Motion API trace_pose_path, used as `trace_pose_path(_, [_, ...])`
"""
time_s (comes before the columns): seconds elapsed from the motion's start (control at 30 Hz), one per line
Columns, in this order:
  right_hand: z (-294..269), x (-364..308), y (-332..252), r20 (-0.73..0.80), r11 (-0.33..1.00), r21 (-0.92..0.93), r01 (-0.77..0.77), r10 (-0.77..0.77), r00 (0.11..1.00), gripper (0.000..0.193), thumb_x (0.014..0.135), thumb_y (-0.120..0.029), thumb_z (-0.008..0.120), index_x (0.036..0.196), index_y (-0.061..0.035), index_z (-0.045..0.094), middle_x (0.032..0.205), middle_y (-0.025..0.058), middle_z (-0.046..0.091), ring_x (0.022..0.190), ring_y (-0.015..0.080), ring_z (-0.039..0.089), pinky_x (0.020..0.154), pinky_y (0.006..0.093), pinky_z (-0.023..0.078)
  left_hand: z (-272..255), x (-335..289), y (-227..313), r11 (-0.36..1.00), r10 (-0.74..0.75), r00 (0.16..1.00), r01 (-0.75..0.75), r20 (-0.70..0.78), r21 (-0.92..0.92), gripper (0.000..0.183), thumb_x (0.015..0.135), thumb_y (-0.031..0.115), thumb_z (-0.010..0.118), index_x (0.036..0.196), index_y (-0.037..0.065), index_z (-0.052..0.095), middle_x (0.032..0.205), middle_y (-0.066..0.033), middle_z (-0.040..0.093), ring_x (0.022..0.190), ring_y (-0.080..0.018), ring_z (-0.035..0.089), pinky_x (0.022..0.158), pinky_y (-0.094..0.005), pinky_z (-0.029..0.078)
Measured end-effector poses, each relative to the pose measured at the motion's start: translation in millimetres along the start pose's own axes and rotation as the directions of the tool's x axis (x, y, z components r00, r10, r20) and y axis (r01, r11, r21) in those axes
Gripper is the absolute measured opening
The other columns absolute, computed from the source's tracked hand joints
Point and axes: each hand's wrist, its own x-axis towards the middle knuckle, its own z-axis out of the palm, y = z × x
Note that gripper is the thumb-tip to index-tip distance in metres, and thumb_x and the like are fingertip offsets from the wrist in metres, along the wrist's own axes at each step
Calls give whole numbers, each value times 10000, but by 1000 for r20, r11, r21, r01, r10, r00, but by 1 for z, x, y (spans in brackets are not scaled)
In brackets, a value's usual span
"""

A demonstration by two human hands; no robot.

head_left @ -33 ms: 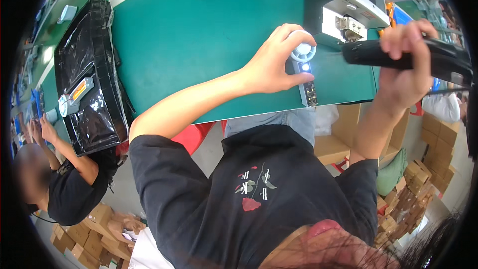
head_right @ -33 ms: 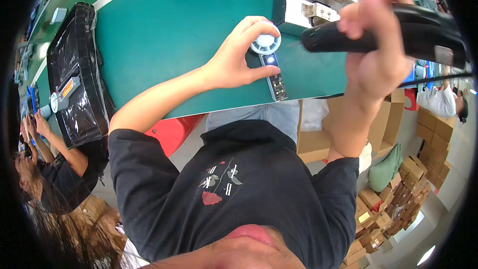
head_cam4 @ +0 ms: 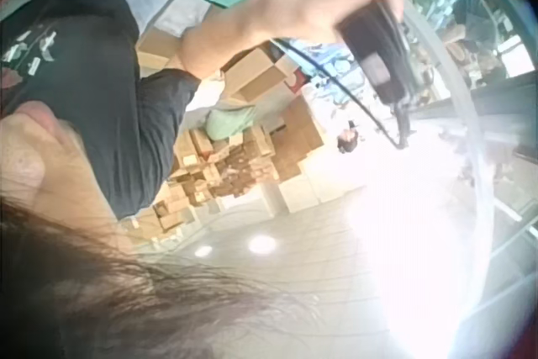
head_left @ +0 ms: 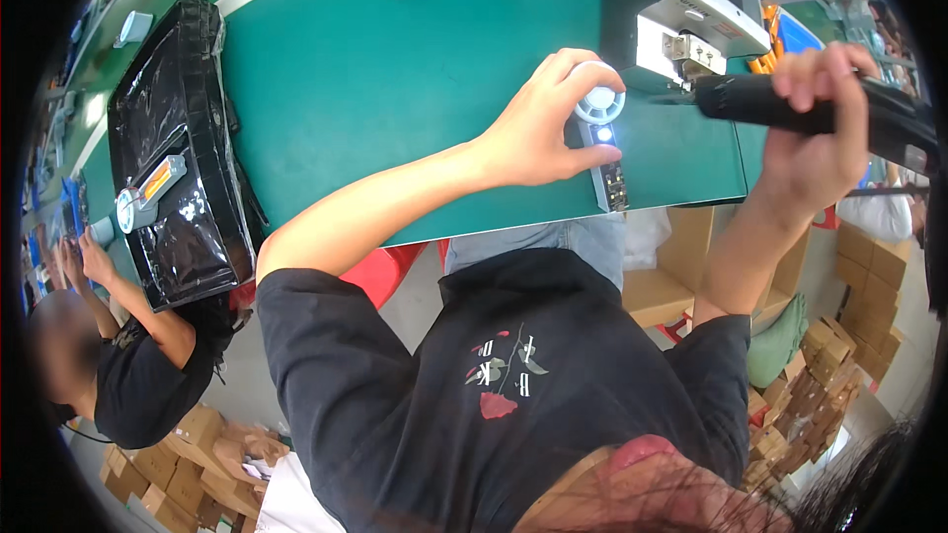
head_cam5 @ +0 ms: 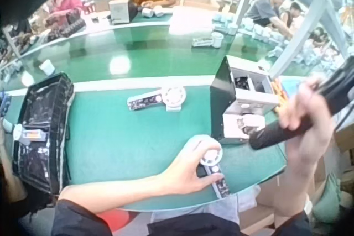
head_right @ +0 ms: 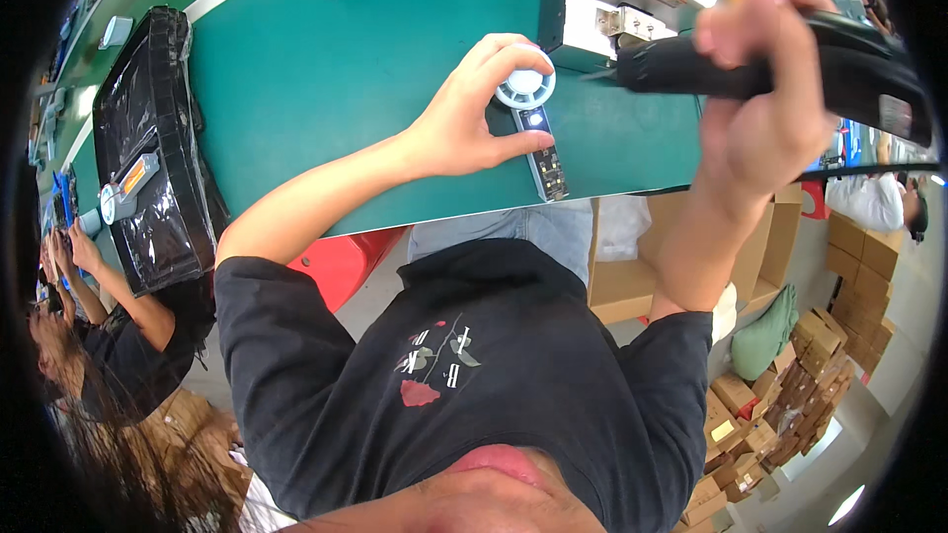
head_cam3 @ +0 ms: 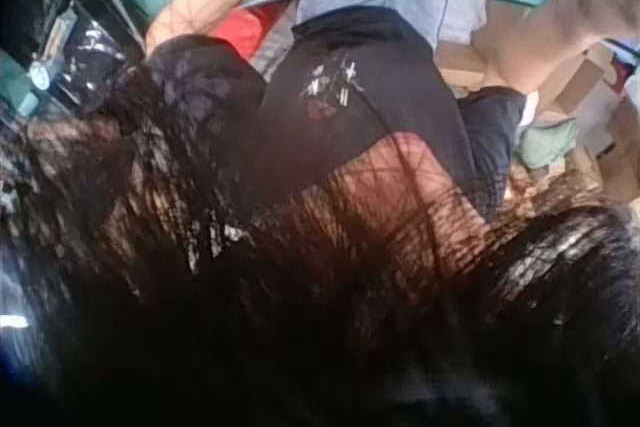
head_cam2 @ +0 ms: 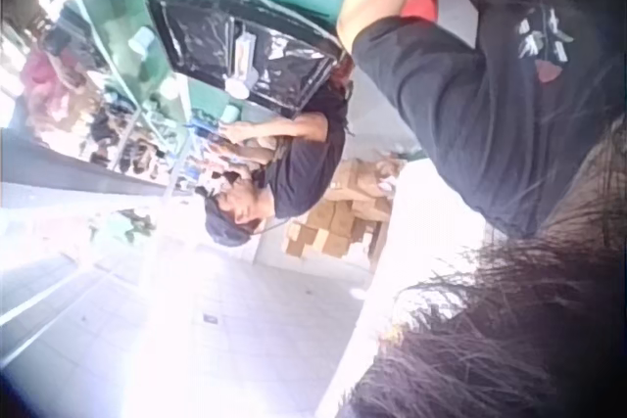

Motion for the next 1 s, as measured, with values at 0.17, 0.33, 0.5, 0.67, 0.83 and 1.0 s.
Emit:
trace_pose_path(0.17, [-48,48,-5,-230,990,-137,29,-60,971,84,947,27,675,887,32,617,751,60,520,713,192,553,731,362,476,3,0,4,1000,-20,999,21,-42,21,672,732,115,941,1304,81,590,1333,-154,539,1227,-344,575,1037,-427,499])
trace_pose_path(0.33, [-26,44,9,-181,978,-206,28,-66,981,123,907,57,699,817,38,617,712,70,522,652,190,547,669,365,480,4,3,1,990,-19,987,41,-157,135,672,754,127,936,1322,89,578,1330,-172,521,1245,-360,557,1019,-429,510])
trace_pose_path(0.5, [-10,16,1,-41,989,-134,55,-61,997,106,887,43,734,862,20,634,706,68,548,592,175,560,601,347,482,3,0,0,984,-22,988,48,-150,171,723,720,170,966,1322,95,574,1325,-180,523,1275,-373,520,1029,-448,496])
trace_pose_path(0.67, [4,-39,-16,-43,991,-112,-69,65,997,126,902,57,685,956,5,585,726,80,540,563,164,521,583,347,477,4,-2,1,985,-20,988,46,-155,164,785,669,206,995,1318,100,567,1322,-168,529,1296,-378,494,1051,-474,472])
trace_pose_path(0.83, [-3,-76,-26,-17,995,-44,-87,86,996,170,924,43,609,1047,-20,511,728,82,480,547,158,480,567,347,449,4,-3,3,985,-59,984,85,-169,148,765,663,184,984,1302,105,570,1317,-159,530,1294,-361,492,1045,-463,475])
trace_pose_path(1.0, [3,-85,-24,-28,996,-42,-78,76,997,179,912,39,610,1044,-30,510,731,88,493,542,156,481,565,357,452,5,-1,3,983,-59,985,86,-164,161,759,659,181,977,1295,98,571,1296,-142,547,1282,-344,496,1042,-452,477])
